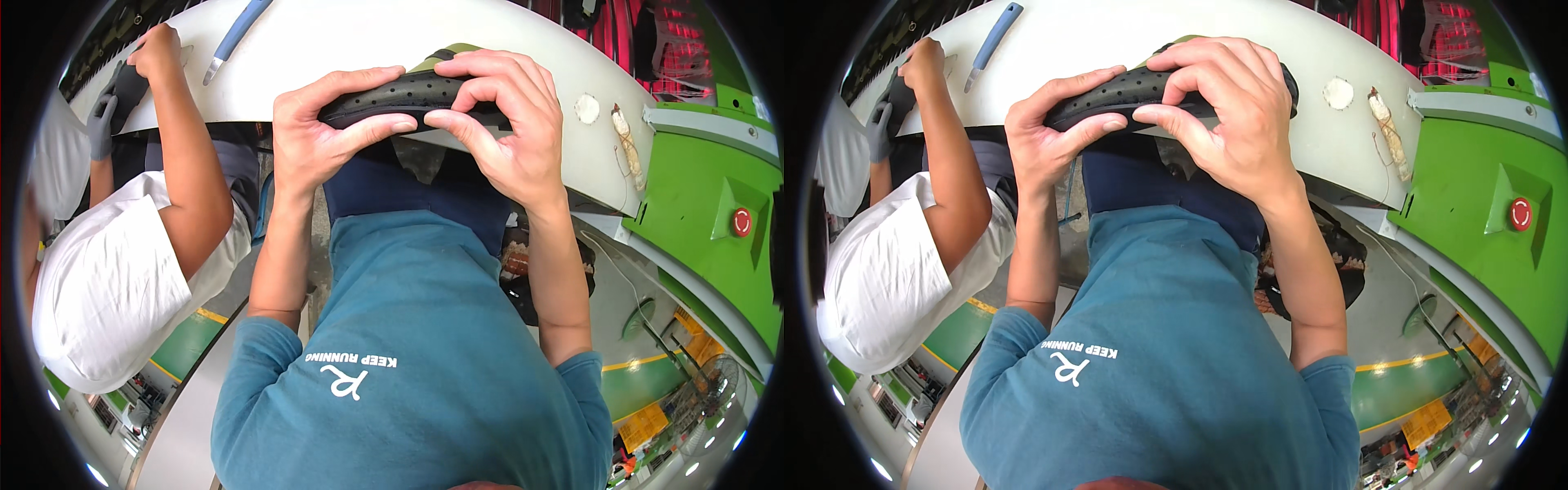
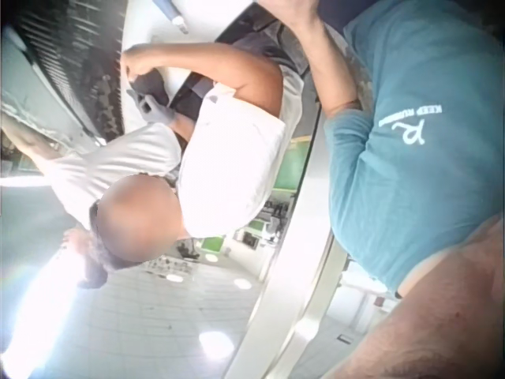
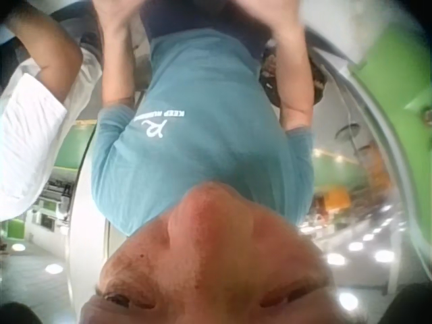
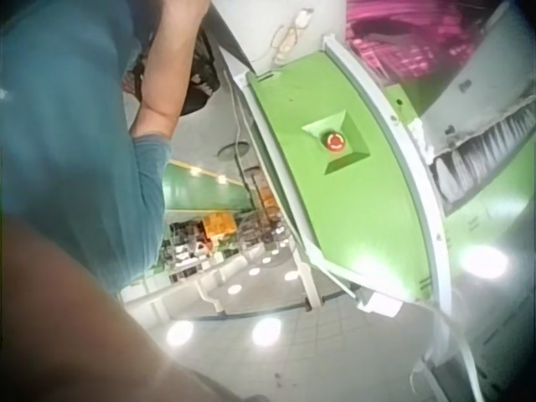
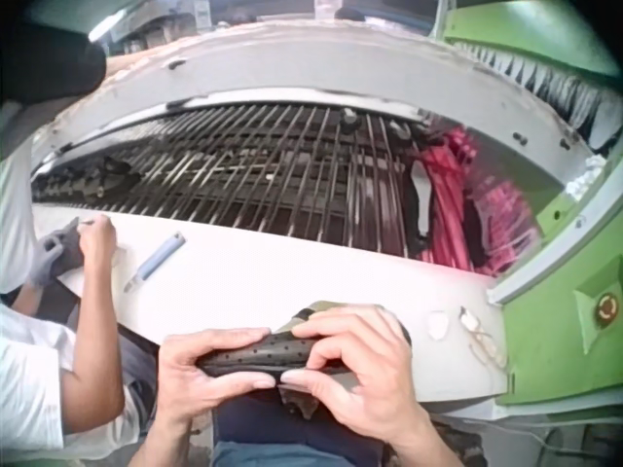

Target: The person assembles black slip-on shoes on a factory line. They pick up a shoe upper, apply adhesive to the sole using a small brush, and press the sole onto the upper. The person handles the shoes one at a time, pressing the components together before placing the finished unit on the conveyor belt.

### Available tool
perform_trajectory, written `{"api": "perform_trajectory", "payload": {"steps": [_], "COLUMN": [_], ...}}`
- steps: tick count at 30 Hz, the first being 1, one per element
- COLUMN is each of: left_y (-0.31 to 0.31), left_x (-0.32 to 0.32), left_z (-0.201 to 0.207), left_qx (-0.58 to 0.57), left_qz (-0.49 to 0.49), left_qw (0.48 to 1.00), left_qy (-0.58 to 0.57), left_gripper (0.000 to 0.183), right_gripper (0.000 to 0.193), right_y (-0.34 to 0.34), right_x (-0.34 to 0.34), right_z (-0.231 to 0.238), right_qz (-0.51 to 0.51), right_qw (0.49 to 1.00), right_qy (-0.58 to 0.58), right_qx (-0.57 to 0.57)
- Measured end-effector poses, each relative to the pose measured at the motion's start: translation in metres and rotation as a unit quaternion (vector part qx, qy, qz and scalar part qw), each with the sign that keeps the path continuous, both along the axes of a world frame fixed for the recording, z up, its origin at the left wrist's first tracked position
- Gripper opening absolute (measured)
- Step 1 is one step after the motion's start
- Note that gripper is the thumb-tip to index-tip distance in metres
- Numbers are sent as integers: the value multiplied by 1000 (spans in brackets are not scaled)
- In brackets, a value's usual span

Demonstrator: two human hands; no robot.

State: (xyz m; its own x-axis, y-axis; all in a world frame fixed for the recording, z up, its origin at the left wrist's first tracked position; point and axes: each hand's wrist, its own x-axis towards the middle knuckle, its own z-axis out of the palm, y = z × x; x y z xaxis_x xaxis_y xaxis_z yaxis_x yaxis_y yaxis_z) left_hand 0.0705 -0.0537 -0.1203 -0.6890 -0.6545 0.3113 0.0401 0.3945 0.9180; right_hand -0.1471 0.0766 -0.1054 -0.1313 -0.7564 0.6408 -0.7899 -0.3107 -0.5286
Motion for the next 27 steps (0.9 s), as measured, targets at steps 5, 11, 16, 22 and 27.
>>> {"api": "perform_trajectory", "payload": {"steps": [5, 11, 16, 22, 27], "left_y": [-9, -21, -18, -18, -6], "left_x": [-8, -17, -20, -23, -36], "left_z": [-1, -3, -1, 14, 27], "left_qx": [0, 14, 25, -30, -158], "left_qz": [15, 32, 30, 27, 35], "left_qw": [1000, 999, 999, 998, 985], "left_qy": [0, -25, -8, -39, -62], "left_gripper": [41, 34, 26, 24, 26], "right_gripper": [30, 25, 22, 27, 21], "right_y": [-10, -23, -20, -21, -10], "right_x": [-3, -9, -4, -7, -19], "right_z": [-4, 27, 44, 12, 24], "right_qz": [-16, -5, -26, -30, -19], "right_qw": [1000, 996, 977, 983, 989], "right_qy": [4, -7, -155, -155, -86], "right_qx": [-15, 87, 146, 91, 115]}}
